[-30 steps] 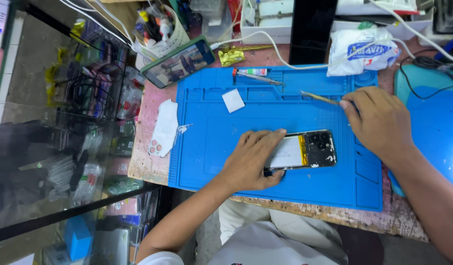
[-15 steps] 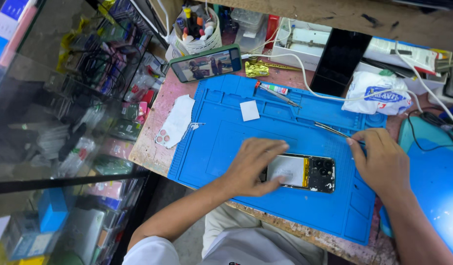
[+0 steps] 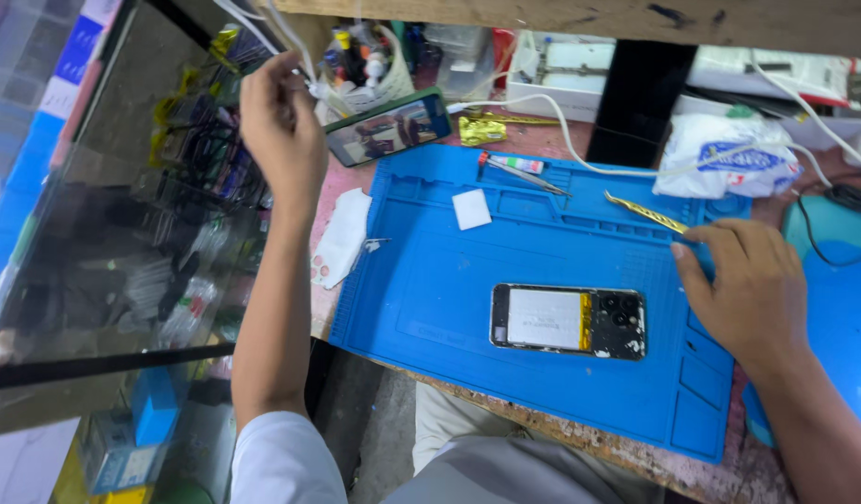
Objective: The person disassembles a mobile phone by removing the back cover and unscrewing components using a small screwdriver and tweezers.
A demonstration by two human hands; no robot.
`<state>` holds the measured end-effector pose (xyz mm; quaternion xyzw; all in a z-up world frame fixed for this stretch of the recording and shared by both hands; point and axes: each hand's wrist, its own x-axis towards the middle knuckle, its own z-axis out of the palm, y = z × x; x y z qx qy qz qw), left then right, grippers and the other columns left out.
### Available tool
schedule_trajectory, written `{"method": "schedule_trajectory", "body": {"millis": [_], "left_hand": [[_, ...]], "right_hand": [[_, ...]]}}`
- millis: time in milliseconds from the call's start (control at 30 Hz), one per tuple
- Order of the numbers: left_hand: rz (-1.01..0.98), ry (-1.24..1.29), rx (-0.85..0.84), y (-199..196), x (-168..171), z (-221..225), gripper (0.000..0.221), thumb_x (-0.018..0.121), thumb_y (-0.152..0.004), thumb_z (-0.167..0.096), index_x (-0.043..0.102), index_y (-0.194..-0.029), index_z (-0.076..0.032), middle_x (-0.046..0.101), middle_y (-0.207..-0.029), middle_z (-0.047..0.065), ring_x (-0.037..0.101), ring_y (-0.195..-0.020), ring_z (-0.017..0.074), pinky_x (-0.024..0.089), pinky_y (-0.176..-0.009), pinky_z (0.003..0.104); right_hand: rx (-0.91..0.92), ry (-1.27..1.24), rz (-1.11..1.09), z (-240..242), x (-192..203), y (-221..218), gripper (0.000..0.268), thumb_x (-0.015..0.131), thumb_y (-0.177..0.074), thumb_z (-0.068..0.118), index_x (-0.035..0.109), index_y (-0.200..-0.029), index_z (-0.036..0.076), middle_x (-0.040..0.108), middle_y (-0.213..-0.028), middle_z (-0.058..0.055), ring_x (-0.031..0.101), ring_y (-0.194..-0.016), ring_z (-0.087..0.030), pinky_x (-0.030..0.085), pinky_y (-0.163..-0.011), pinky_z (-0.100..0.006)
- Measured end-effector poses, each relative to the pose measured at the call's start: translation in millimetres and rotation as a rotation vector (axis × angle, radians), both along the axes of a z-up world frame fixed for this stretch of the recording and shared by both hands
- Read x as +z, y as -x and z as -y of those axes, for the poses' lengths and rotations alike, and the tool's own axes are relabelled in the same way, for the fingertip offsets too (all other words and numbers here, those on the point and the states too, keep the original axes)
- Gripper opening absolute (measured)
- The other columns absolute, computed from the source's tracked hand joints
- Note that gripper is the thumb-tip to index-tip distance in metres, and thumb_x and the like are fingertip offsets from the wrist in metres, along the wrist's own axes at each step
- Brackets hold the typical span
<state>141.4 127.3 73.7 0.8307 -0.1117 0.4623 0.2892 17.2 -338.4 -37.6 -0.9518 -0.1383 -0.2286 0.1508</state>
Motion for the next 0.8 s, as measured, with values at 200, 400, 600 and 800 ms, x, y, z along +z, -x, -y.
{"method": "schedule_trajectory", "body": {"millis": [200,400,600,800], "left_hand": [[-0.184,-0.344,-0.494,57.0,-33.7,82.5,0.032,0.064,-0.086,0.007,0.067,-0.115,-0.006,0.063,-0.109,0.010,0.063,-0.095,0.0307,0.050,-0.085,0.042],[-0.180,-0.780,-0.282,-0.9,-77.6,107.5,0.029,0.064,-0.085,-0.008,0.068,-0.114,-0.008,0.063,-0.111,0.010,0.060,-0.103,0.0281,0.047,-0.080,0.040],[-0.105,-0.794,-0.341,-3.8,-82.0,94.2,0.024,0.066,-0.090,-0.009,0.065,-0.113,-0.006,0.063,-0.107,0.007,0.060,-0.099,0.0251,0.047,-0.081,0.040],[-0.125,-0.552,-0.426,36.8,-43.3,93.8,0.018,0.072,-0.095,-0.007,0.063,-0.110,-0.005,0.061,-0.101,0.010,0.061,-0.092,0.0299,0.047,-0.080,0.043]], "right_hand": [[0.041,-0.027,-0.011,-5.6,10.6,-0.7,0.014,0.077,-0.099,0.022,0.072,-0.104,0.010,0.067,-0.111,-0.008,0.063,-0.101,-0.028,0.050,-0.088,-0.041],[0.107,-0.018,0.028,-9.0,17.0,3.4,0.011,0.077,-0.098,0.018,0.071,-0.102,0.010,0.066,-0.110,-0.007,0.064,-0.102,-0.028,0.051,-0.092,-0.043],[0.107,-0.032,0.053,-8.3,20.9,3.4,0.011,0.077,-0.097,0.016,0.071,-0.100,0.008,0.066,-0.109,-0.008,0.063,-0.103,-0.029,0.050,-0.090,-0.043],[0.157,0.001,0.172,-22.1,37.3,10.7,0.018,0.076,-0.097,0.016,0.070,-0.111,0.007,0.066,-0.112,-0.010,0.064,-0.104,-0.030,0.050,-0.088,-0.044]]}}
